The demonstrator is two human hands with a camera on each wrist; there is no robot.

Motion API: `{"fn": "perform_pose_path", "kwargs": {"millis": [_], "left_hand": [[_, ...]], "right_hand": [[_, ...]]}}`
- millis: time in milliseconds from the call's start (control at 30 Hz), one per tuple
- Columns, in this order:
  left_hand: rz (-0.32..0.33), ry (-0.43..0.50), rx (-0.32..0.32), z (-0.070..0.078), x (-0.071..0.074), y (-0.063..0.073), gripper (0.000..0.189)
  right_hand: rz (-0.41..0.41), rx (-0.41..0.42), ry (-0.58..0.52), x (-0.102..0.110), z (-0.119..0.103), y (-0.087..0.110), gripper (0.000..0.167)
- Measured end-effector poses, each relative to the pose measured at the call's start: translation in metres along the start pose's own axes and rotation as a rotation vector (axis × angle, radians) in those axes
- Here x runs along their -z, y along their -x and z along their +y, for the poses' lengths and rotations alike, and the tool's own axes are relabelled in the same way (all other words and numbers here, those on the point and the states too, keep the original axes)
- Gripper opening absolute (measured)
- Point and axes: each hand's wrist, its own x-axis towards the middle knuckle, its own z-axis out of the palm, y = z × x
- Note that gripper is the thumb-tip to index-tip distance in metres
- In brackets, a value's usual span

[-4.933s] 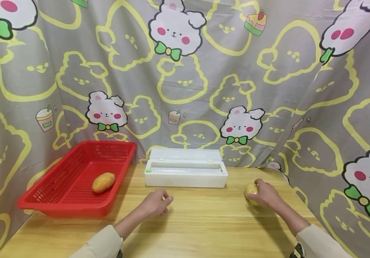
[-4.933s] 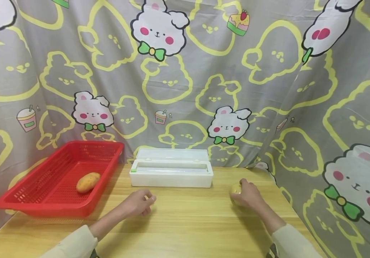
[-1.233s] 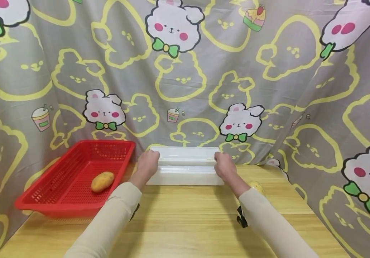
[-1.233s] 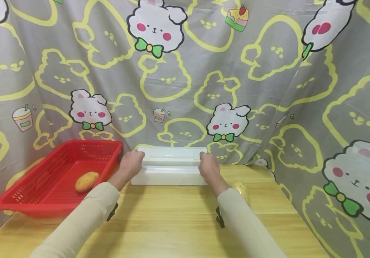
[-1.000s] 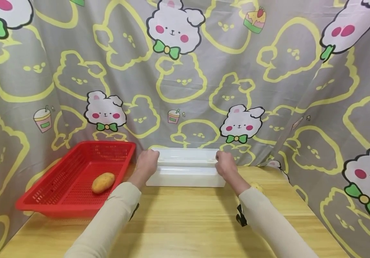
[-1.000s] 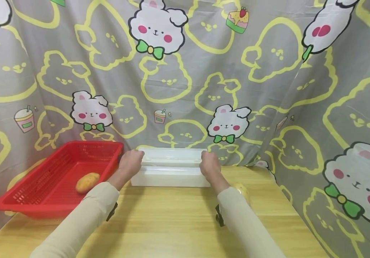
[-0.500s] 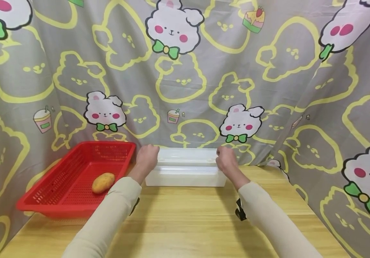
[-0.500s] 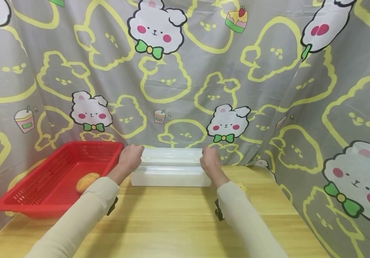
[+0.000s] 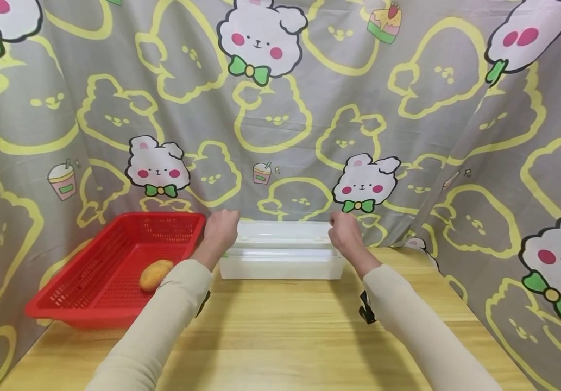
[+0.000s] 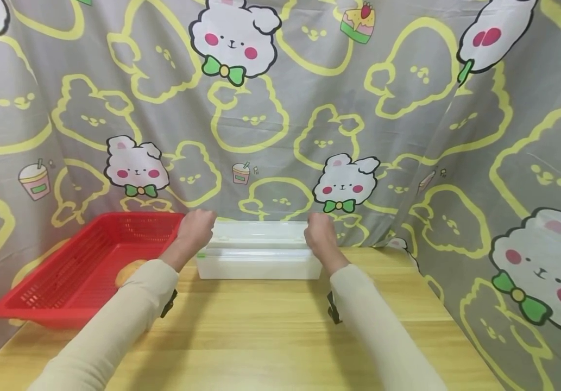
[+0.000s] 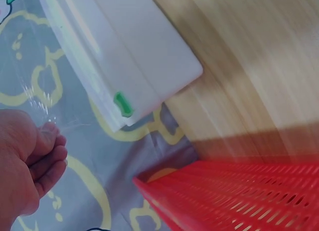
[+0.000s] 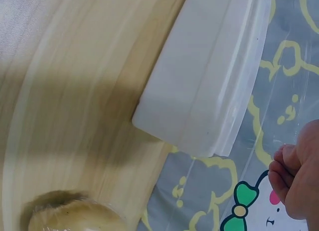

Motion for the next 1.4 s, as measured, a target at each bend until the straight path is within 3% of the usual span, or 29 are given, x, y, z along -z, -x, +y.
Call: {"fn": "perform_pose_path", "kwargs": {"millis": [233,433,700,933,1400], "left_hand": [[0.02,-0.014,-0.011,0.002,0.012,-0.005,0.009],[0.037,-0.013,-0.014,0.002,0.022,-0.009,0.013],[0.027,-0.002,0.003,0.002,0.033,-0.015,0.013],[0.017,0.023,0.009,0.003,0.042,-0.018,0.017],[0.034,0.001,0.007,0.006,0.058,-0.021,0.017]], "right_hand": [[0.025,0.023,0.019,0.009,-0.005,-0.004,0.031],[0.027,0.021,0.014,0.018,-0.009,-0.007,0.026],[0.089,0.084,0.045,0.027,-0.013,-0.014,0.025],[0.101,0.06,0.05,0.037,-0.018,-0.015,0.019],[0.075,0.027,0.04,0.052,-0.027,-0.017,0.021]]}}
